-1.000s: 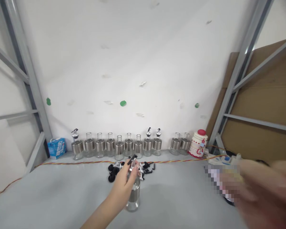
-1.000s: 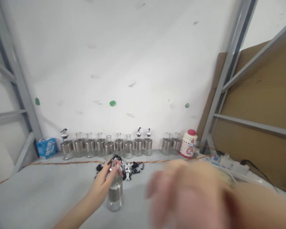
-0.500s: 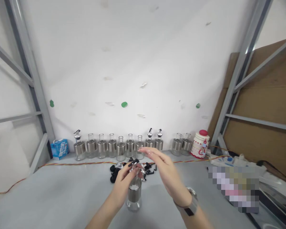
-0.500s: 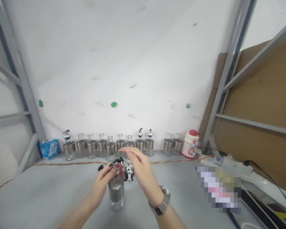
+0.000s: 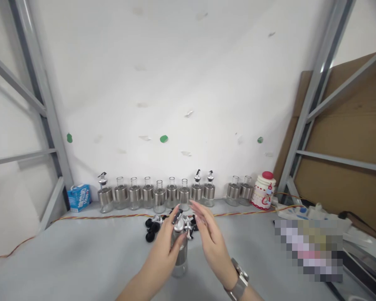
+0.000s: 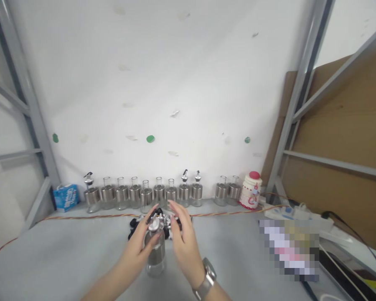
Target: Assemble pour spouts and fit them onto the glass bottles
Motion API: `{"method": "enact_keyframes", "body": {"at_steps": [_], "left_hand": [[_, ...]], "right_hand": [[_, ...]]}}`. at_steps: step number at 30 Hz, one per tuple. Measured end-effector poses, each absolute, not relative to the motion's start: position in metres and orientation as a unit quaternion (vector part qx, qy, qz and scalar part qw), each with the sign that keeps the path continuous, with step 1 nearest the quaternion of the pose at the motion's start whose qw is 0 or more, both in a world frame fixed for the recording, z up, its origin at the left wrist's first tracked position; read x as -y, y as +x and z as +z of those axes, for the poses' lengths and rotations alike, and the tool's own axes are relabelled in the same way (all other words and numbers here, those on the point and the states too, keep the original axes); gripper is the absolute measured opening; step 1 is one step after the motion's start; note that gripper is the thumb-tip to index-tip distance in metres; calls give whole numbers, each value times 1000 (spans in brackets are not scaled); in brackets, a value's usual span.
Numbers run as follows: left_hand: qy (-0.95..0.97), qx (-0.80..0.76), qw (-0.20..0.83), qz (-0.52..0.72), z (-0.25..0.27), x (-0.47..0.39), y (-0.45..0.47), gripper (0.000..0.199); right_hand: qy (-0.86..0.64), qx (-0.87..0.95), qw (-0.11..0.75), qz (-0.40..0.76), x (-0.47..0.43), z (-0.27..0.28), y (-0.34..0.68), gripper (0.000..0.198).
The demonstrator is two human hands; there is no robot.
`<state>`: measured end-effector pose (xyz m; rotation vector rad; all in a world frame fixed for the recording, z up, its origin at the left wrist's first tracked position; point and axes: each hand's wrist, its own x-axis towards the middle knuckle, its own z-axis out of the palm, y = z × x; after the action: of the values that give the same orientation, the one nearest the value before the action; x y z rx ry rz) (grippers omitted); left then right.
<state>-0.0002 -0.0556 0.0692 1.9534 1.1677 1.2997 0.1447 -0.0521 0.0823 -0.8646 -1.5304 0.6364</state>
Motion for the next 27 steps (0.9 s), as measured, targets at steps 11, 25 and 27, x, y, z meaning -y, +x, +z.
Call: {"method": "enact_keyframes", "body": {"at_steps": [11, 25, 27], "left_hand": [[734, -423, -177, 500, 40, 39, -2, 43], [711, -377, -289, 518, 31, 39, 2, 42], [713, -373, -285, 520, 29, 38, 3, 44]], "right_hand": [[-377, 835, 401, -25, 69, 87, 143, 46], [-337, 828, 378, -241, 48, 79, 132, 23], [-338, 827, 375, -249, 48, 79, 131, 24]]}}
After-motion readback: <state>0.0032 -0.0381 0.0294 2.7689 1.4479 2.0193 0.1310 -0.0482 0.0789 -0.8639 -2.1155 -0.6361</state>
